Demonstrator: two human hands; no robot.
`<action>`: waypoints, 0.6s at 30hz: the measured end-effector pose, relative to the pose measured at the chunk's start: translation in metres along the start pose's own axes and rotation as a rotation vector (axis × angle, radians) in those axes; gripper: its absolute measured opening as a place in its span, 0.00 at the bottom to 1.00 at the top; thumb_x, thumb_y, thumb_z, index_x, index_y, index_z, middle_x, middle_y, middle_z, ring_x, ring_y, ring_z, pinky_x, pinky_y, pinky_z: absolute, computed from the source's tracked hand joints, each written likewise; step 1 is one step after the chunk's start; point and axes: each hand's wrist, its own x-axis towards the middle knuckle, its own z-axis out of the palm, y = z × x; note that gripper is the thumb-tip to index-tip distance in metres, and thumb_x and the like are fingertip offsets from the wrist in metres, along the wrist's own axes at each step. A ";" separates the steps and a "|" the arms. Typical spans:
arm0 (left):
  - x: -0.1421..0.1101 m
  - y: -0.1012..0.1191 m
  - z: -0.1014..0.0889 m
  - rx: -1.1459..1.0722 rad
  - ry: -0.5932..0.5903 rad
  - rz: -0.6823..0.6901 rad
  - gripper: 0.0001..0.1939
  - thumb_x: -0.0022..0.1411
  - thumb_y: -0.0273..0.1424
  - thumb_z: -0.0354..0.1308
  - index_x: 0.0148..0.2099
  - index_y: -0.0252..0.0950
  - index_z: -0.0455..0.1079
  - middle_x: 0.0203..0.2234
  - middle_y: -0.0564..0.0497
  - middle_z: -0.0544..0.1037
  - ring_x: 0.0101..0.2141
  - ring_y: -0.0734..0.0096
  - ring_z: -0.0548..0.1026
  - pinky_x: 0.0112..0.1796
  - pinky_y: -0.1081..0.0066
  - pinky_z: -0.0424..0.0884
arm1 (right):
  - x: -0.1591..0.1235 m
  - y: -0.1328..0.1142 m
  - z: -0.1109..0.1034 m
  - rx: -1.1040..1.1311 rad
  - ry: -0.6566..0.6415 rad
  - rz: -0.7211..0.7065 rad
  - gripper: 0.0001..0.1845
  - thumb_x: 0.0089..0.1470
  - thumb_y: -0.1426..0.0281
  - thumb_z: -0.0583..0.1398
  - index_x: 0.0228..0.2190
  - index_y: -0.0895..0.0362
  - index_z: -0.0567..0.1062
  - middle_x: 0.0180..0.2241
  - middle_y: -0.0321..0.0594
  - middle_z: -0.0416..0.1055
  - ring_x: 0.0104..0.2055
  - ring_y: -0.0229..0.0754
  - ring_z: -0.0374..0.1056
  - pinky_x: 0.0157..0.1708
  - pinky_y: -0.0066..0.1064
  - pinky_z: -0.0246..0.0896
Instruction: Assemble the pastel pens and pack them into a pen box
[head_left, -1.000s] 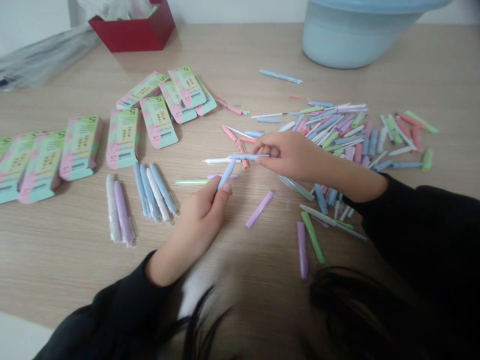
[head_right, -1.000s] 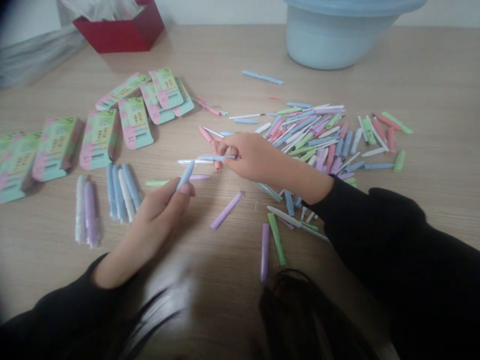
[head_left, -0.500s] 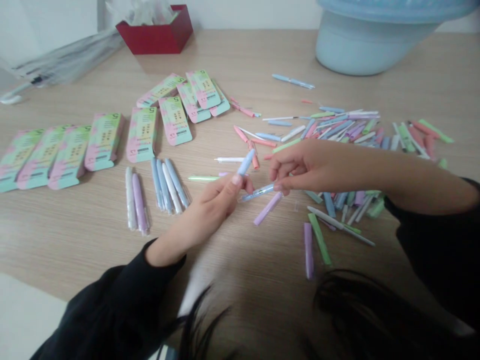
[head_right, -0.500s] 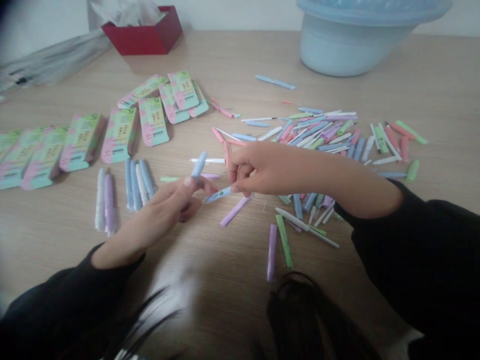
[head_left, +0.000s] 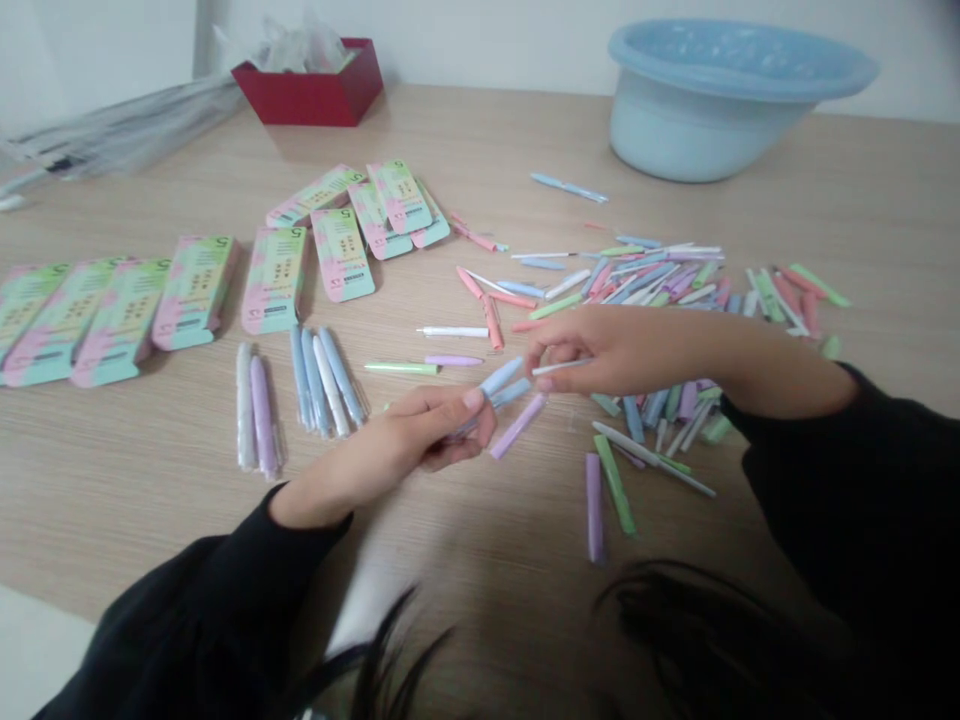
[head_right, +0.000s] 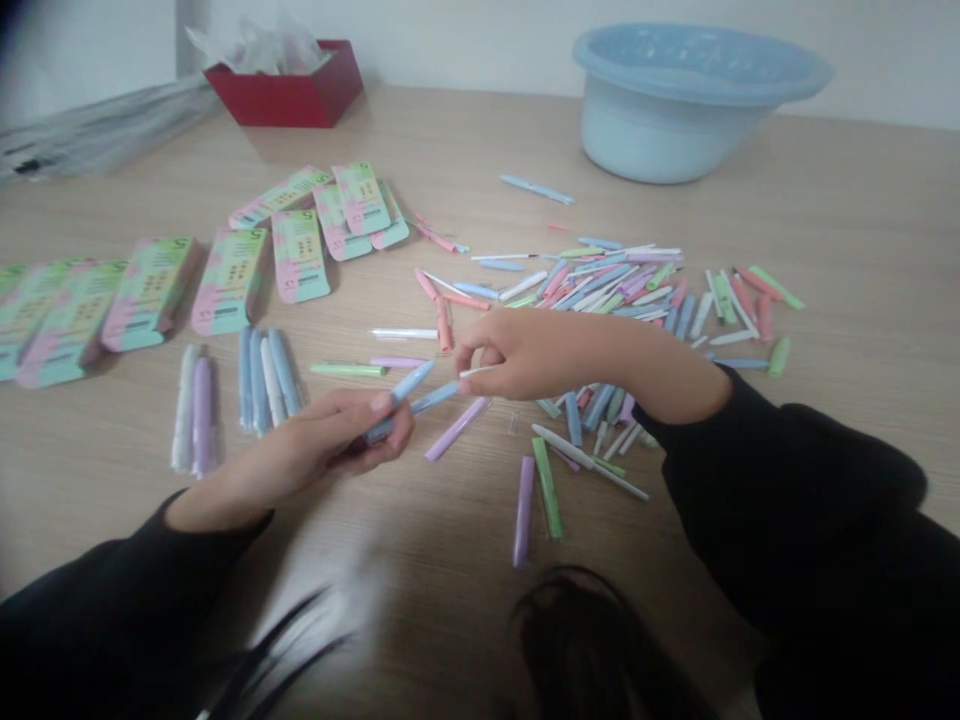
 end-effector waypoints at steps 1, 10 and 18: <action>-0.001 0.000 -0.002 -0.028 0.007 -0.003 0.24 0.74 0.43 0.47 0.31 0.32 0.70 0.18 0.57 0.60 0.18 0.80 0.54 0.19 0.76 0.47 | -0.005 0.004 -0.002 -0.002 0.008 0.003 0.10 0.61 0.66 0.57 0.38 0.55 0.78 0.33 0.38 0.77 0.34 0.41 0.70 0.33 0.32 0.59; -0.002 0.009 0.009 -0.556 0.077 -0.186 0.20 0.74 0.42 0.45 0.36 0.36 0.70 0.17 0.59 0.57 0.15 0.82 0.45 0.15 0.82 0.44 | -0.011 0.044 0.019 -0.093 0.276 0.103 0.21 0.64 0.68 0.53 0.56 0.50 0.74 0.57 0.45 0.74 0.59 0.55 0.70 0.57 0.47 0.63; 0.003 0.004 0.010 -0.622 0.121 -0.216 0.20 0.75 0.40 0.44 0.36 0.36 0.69 0.18 0.59 0.56 0.16 0.81 0.44 0.15 0.82 0.46 | 0.011 0.057 0.043 -0.276 0.349 0.075 0.22 0.56 0.79 0.54 0.50 0.56 0.75 0.53 0.49 0.77 0.57 0.53 0.71 0.57 0.44 0.66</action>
